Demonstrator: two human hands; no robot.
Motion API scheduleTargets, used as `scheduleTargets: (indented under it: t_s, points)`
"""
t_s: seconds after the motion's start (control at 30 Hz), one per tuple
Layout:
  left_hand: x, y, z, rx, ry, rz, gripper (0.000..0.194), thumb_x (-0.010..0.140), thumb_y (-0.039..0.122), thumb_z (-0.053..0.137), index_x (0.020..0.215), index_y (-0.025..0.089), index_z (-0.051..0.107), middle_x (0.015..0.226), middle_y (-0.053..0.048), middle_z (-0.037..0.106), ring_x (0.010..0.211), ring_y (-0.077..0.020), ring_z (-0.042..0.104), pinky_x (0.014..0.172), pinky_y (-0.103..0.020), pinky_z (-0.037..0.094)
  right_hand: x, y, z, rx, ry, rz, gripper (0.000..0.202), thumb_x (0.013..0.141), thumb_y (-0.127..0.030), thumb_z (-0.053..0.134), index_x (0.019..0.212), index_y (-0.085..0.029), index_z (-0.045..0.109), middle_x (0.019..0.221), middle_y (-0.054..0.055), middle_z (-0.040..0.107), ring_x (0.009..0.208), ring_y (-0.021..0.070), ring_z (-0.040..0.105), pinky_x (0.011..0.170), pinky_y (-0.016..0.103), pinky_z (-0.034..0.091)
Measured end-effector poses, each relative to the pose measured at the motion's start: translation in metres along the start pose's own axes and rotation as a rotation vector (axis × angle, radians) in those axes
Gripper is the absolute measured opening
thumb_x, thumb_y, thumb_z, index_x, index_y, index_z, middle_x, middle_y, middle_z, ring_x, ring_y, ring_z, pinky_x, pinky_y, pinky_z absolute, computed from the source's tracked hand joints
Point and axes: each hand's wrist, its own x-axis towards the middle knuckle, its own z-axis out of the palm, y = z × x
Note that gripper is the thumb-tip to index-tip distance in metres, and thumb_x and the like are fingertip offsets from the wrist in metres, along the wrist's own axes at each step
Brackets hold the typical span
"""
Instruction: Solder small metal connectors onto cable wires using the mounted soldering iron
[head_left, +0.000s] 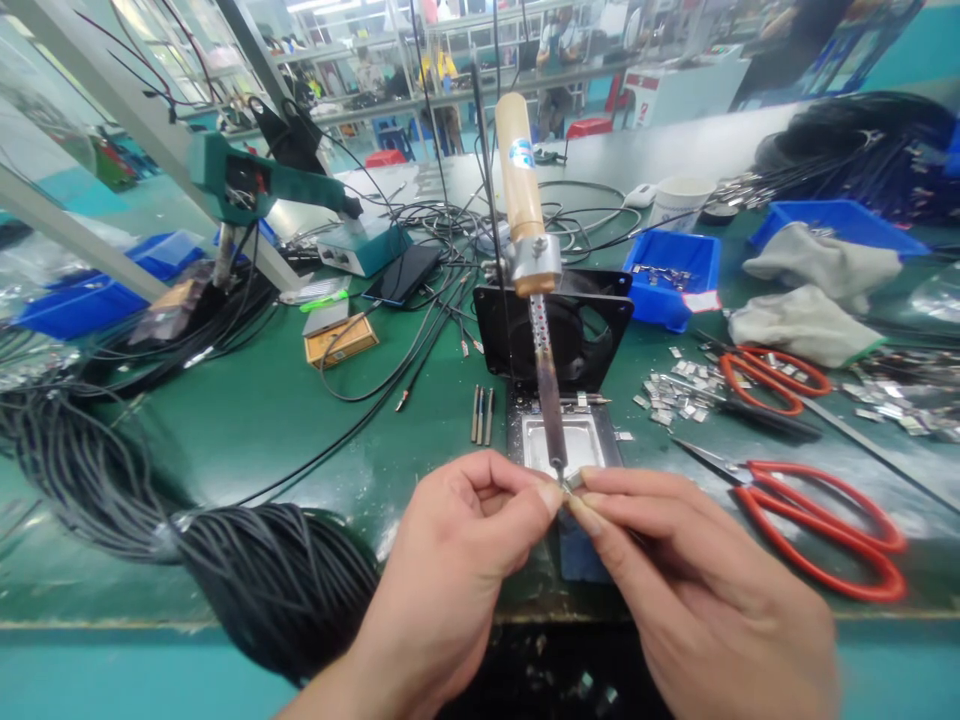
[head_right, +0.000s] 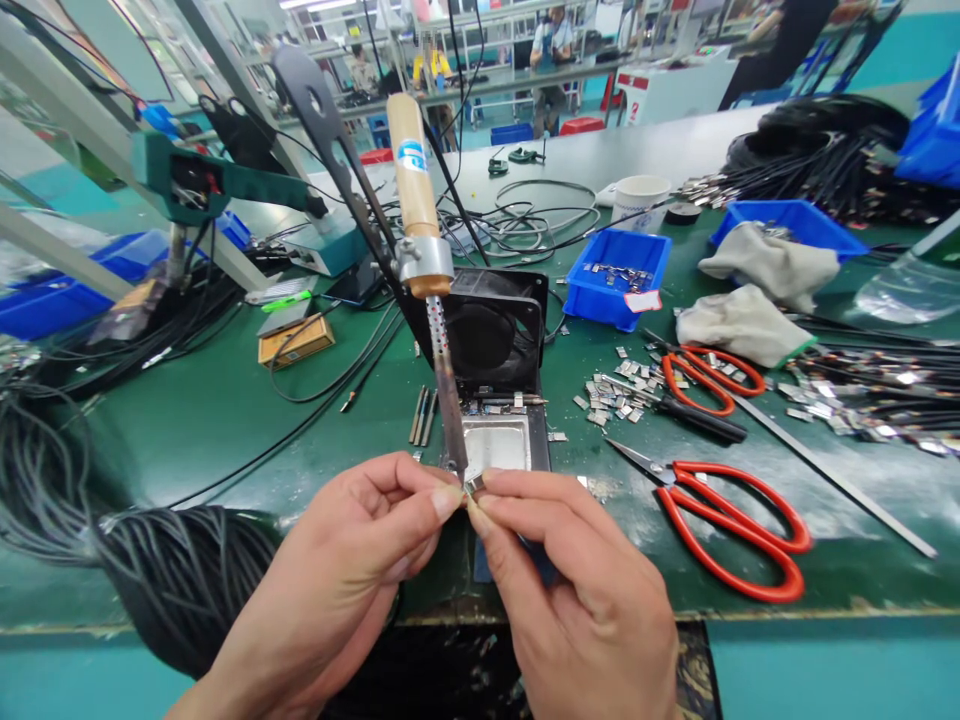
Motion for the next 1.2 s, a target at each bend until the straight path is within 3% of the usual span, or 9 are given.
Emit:
scheduleTargets:
  t_s: [0.33,0.7,0.9,1.2]
  points:
    - [0.0,-0.0003,-0.0018,0.006,-0.006,0.022,0.021,0.079,0.022,0.082,0.065,0.016,0.068,0.06,0.005,0.057,0.052,-0.0068,0.035,0.048,-0.017,0.031,-0.0012,0.0007,0.0019,-0.009,0.003,0.013,0.013,0.089,-0.013,0.074,0.093,-0.025,0.075,0.102,-0.005,0.075,0.091,0.0049,0.073,0.09,0.009,0.053]
    - [-0.001,-0.0005,-0.001,0.009,-0.01,0.023,0.02,0.08,0.022,0.081,0.066,0.016,0.068,0.061,0.004,0.058,0.053,-0.0073,0.034,0.048,-0.018,0.03,-0.0023,-0.0016,-0.0003,-0.006,0.004,0.035,0.013,0.089,-0.013,0.073,0.092,-0.025,0.076,0.101,-0.001,0.075,0.089,0.0127,0.074,0.083,0.021,0.059]
    - [-0.0008,-0.0006,-0.0023,0.021,-0.01,0.013,0.021,0.08,0.023,0.081,0.067,0.015,0.066,0.061,0.004,0.056,0.053,-0.0072,0.034,0.049,-0.019,0.029,-0.0026,-0.0019,0.001,0.0,0.004,0.065,0.013,0.089,-0.015,0.074,0.092,-0.027,0.075,0.101,-0.004,0.075,0.089,0.0095,0.073,0.083,0.017,0.057]
    - [0.0007,0.0007,-0.0006,-0.015,-0.038,-0.041,0.024,0.079,0.023,0.079,0.065,0.015,0.062,0.054,0.006,0.047,0.05,-0.0067,0.028,0.047,-0.023,0.02,-0.0002,-0.0003,0.0003,-0.033,-0.006,0.063,0.01,0.09,-0.018,0.072,0.092,-0.027,0.075,0.101,-0.002,0.076,0.087,0.0139,0.074,0.08,0.023,0.06]
